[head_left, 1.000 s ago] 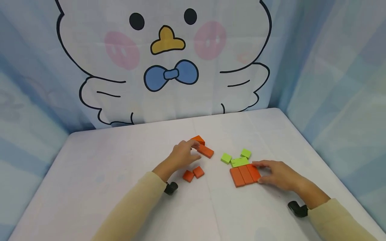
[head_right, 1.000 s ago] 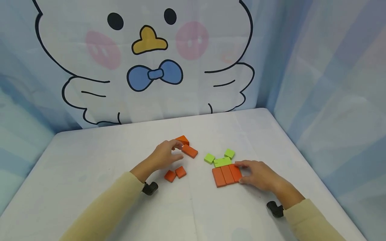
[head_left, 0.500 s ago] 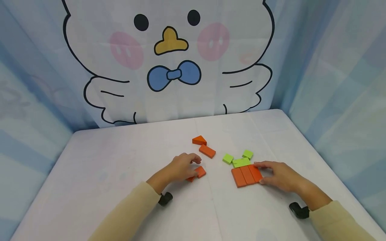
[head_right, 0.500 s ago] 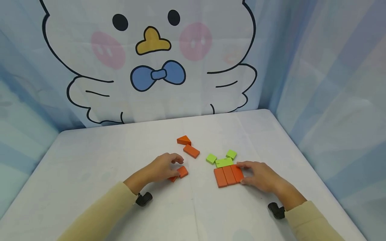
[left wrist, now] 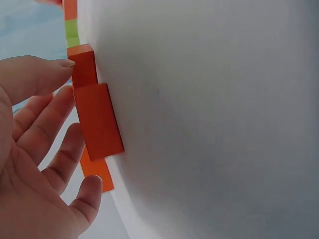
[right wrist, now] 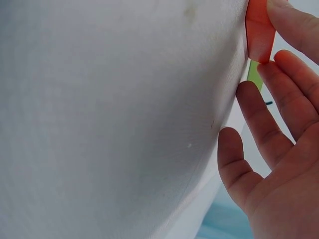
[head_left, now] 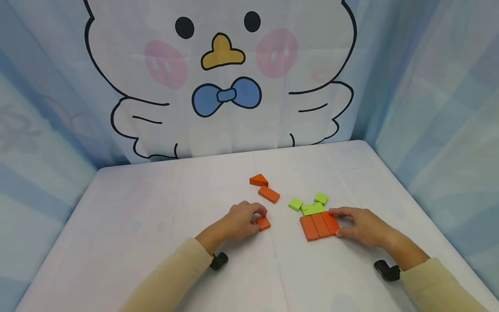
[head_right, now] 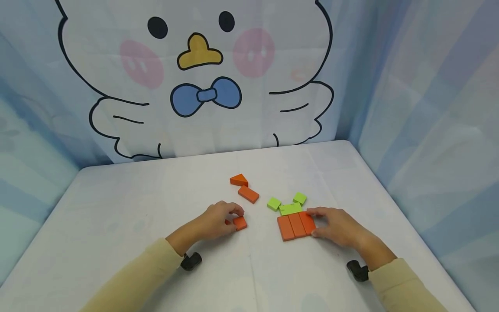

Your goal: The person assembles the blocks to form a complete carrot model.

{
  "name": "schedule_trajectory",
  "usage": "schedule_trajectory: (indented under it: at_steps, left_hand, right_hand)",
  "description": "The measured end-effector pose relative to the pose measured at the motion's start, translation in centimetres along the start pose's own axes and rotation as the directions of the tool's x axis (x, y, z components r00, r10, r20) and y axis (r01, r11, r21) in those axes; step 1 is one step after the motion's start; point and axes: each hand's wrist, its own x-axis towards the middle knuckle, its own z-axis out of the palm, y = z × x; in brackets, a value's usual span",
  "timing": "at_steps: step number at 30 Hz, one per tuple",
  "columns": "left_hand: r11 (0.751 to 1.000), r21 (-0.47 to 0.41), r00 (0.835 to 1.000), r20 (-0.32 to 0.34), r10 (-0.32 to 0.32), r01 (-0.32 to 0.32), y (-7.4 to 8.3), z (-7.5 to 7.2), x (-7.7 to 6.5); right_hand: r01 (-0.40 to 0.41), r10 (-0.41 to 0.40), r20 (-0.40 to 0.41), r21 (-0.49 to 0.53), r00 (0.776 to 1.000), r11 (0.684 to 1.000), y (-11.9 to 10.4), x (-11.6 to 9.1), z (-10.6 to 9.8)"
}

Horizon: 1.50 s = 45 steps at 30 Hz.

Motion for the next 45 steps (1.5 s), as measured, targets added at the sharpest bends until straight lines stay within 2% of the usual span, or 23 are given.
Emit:
schedule_trajectory:
  at_steps: [3,7,10,14,23,27,35,45]
  left_hand:
    - [0.998,0.026,0.998,0.011,0.056,-0.056,0.6,0.4,-0.2]
    - [0.991,0.090,0.995,-0.002,0.096,-0.095,1.1,0.9,-0.4]
    - [0.990,0.115,0.996,-0.022,0.082,-0.079,1.4,1.1,-0.4]
    - [0.992,0.099,0.997,-0.016,0.078,-0.076,1.7,1.5,-0.4]
    - [0.982,0.112,0.987,0.053,0.149,-0.154,3.5,3.0,-0.9]
    - [0.984,0.097,0.987,0.074,0.140,-0.147,4.0,3.1,-1.2]
    - [0.987,0.080,0.988,0.075,0.137,-0.143,3.7,2.9,-1.5]
    - [0.983,0.110,0.988,0.068,0.139,-0.145,4.0,3.3,-1.2]
  right_hand:
    - [-0.002,0.002,-0.001,0.002,1.000,1.000,0.0,-0.1,0.0]
    - [-0.003,0.004,-0.003,0.013,1.000,1.000,0.1,0.0,0.0]
    - [-0.006,0.006,-0.002,0.015,1.000,1.000,0.1,0.0,0.0]
    - [-0.015,0.015,0.001,0.013,1.000,1.000,0.2,0.1,0.0]
    - [-0.024,0.023,0.004,0.016,1.000,1.000,0.0,0.1,-0.1]
    - [-0.014,0.014,0.005,0.026,1.000,1.000,0.0,0.1,-0.1]
    - [0.005,-0.005,-0.003,0.071,1.000,0.997,0.4,-0.1,-0.3]
    - [0.041,-0.036,-0.054,0.086,0.998,0.995,1.0,0.3,-0.5]
